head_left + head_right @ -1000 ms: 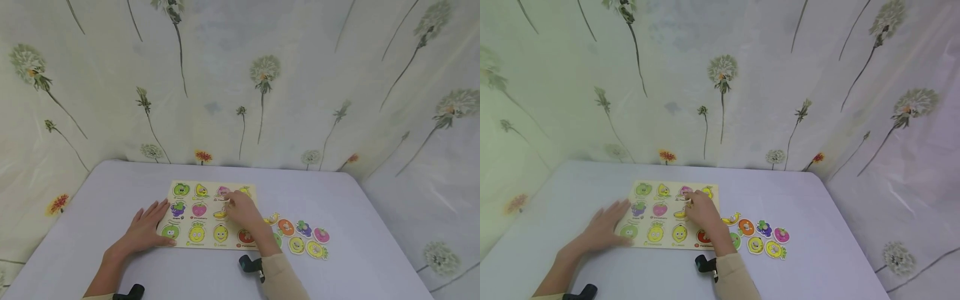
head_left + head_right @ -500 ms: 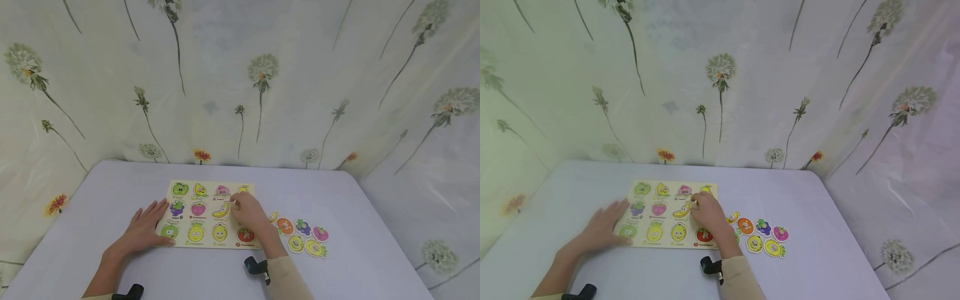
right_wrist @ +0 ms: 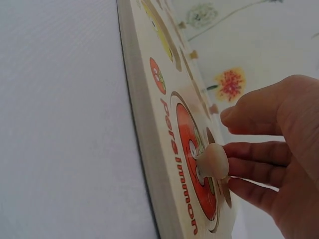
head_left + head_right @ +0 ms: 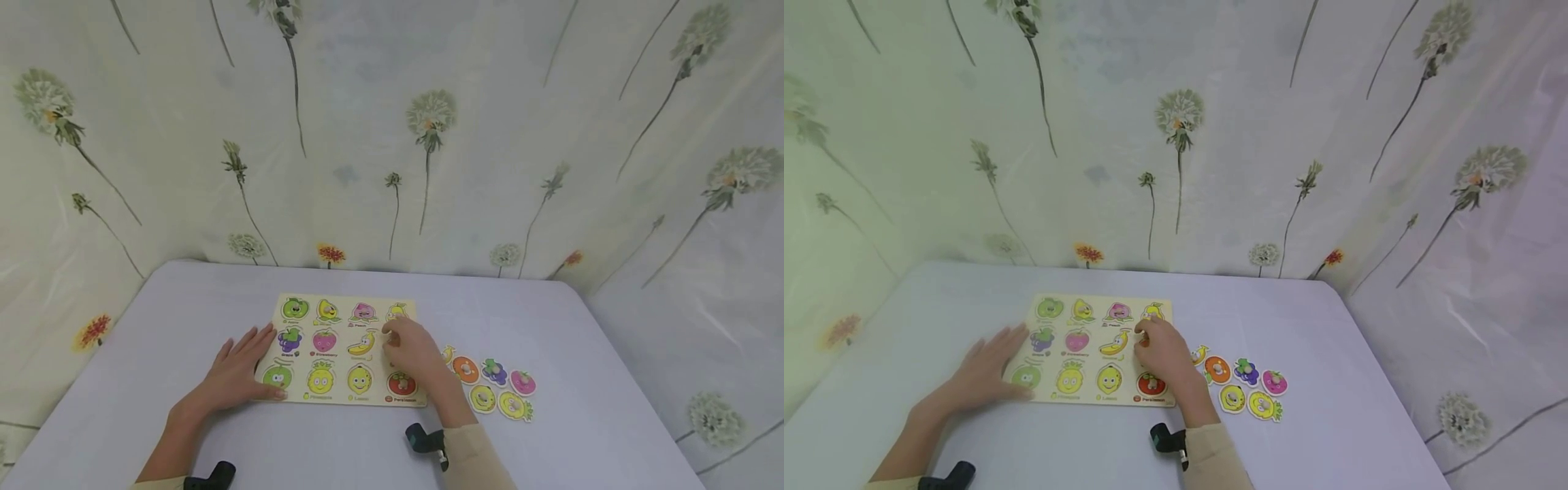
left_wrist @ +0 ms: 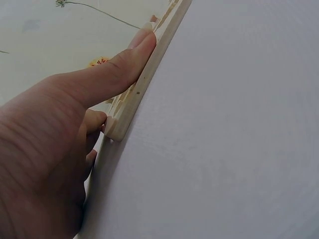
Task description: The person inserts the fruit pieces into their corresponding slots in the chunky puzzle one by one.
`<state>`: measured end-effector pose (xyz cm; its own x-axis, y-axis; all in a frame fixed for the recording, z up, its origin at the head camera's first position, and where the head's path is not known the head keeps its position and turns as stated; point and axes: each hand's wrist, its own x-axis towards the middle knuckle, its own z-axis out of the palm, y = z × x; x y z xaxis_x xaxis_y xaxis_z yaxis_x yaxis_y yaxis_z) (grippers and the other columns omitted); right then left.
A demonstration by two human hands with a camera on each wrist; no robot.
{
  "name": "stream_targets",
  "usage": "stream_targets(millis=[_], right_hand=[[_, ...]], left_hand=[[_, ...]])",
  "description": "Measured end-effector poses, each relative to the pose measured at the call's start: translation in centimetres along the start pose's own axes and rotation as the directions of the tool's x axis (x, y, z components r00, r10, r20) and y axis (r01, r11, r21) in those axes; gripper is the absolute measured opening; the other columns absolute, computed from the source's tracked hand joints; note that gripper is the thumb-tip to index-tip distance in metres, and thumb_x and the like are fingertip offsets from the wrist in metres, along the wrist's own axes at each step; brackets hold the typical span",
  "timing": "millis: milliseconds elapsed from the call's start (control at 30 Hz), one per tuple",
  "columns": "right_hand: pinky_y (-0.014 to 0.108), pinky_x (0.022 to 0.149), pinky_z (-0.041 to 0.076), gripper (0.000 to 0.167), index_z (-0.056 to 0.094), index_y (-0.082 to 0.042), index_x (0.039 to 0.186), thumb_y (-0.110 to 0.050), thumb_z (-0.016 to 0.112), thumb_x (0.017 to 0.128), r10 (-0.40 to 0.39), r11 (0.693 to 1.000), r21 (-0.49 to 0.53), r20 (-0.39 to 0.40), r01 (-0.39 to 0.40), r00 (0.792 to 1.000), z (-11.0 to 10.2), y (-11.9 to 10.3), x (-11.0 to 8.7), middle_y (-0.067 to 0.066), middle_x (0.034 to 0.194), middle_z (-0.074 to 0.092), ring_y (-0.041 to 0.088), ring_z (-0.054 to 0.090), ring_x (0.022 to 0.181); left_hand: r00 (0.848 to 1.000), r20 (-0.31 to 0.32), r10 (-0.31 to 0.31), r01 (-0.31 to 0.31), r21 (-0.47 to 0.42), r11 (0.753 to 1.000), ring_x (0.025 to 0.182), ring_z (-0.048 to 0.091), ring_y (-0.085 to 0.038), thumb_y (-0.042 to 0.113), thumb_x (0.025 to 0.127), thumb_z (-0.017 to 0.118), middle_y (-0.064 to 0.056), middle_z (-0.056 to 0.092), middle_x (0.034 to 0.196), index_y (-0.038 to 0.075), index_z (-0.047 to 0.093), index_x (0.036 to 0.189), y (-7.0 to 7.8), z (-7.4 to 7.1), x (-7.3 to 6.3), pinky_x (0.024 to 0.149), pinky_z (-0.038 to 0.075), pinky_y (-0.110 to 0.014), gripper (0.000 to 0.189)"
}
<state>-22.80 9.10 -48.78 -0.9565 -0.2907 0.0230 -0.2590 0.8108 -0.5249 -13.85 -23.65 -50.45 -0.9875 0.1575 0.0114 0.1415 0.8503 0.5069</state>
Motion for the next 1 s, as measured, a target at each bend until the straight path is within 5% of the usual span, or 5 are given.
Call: stream_targets(millis=[433, 733, 1000], right_hand=[[0.040, 0.089, 0.053, 0.035, 0.068, -0.016, 0.121, -0.026, 0.068, 0.087, 0.001, 1.000, -0.010, -0.021, -0.001, 1.000, -1.0, 0.8, -0.7, 0.000, 0.111, 0.067, 0.017, 0.057, 0.095], [0.033, 0.076, 0.048, 0.033, 0.069, -0.017, 0.119, -0.022, 0.068, 0.087, 0.033, 0.996, -0.079, -0.024, -0.035, 0.999, -1.4, 1.3, -0.8, -0.002, 0.093, 0.061, 0.016, 0.052, 0.086], [0.035, 0.080, 0.051, 0.029, 0.070, -0.017, 0.117, -0.025, 0.069, 0.090, 0.056, 0.994, -0.090, -0.018, -0.058, 0.998, -1.8, 1.8, -0.9, -0.001, 0.098, 0.065, 0.017, 0.054, 0.089]], left_hand=[[1.000, 0.001, 0.007, -0.007, 0.013, 1.000, 0.151, 0.019, -0.043, 0.064, 0.064, 0.082, -0.015, 0.026, 0.165, 0.004, 0.028, 0.156, 0.4, -0.4, 0.2, 0.117, 0.010, -0.070, 0.122], [1.000, -0.002, 0.011, -0.011, 0.016, 1.000, 0.151, 0.020, -0.043, 0.064, 0.063, 0.082, -0.015, 0.027, 0.164, 0.004, 0.029, 0.156, 0.4, -0.4, 0.0, 0.117, 0.010, -0.070, 0.122], [1.000, 0.006, 0.006, -0.006, 0.015, 1.000, 0.151, 0.019, -0.043, 0.065, 0.063, 0.081, -0.014, 0.026, 0.165, 0.005, 0.029, 0.156, 0.1, -0.2, 0.0, 0.117, 0.009, -0.070, 0.123]])
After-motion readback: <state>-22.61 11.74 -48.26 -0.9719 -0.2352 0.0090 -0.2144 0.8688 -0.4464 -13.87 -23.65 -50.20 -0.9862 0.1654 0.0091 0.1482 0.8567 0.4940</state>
